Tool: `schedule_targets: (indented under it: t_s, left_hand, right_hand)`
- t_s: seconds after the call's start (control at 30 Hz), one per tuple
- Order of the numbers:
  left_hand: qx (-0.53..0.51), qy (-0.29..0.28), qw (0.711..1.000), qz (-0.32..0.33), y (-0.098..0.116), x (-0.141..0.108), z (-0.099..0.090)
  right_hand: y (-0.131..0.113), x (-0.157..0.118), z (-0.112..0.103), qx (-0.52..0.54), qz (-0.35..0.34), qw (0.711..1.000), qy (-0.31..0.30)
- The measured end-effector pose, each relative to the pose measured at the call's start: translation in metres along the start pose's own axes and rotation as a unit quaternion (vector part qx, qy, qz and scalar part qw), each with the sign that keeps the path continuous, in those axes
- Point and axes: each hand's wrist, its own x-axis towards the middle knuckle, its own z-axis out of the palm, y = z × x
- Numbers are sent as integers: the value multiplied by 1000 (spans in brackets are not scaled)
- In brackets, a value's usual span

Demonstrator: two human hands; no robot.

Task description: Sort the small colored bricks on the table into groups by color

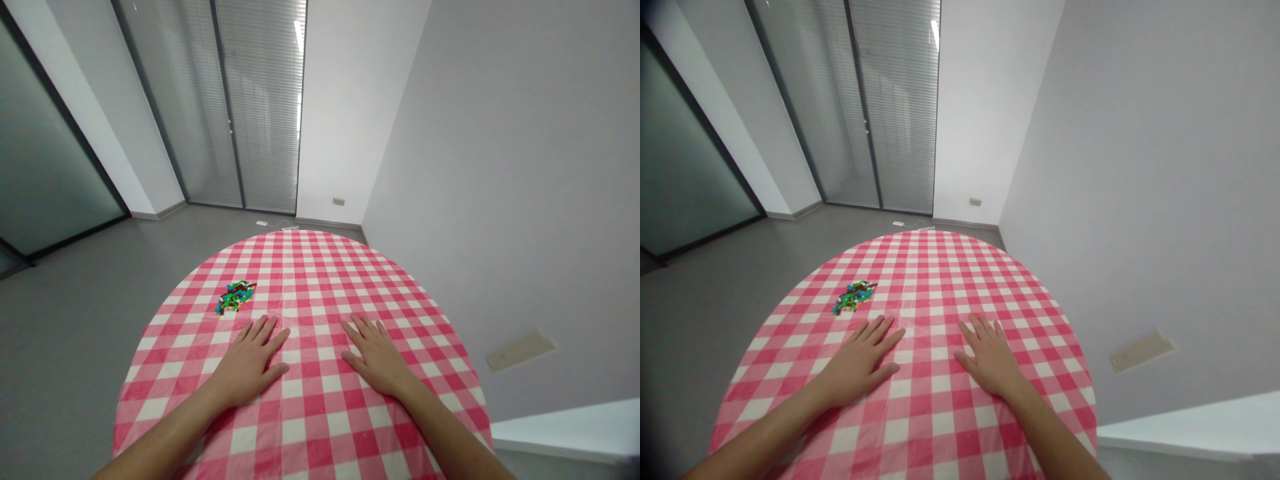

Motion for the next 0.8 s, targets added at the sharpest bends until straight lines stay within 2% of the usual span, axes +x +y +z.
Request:
schedule_targets:
  t_s: [0.8]
  left_hand:
    - [-5,2,1000,1,0,0,0]
  right_hand:
    - [0,-1,-1,-1,-3,1000,8]
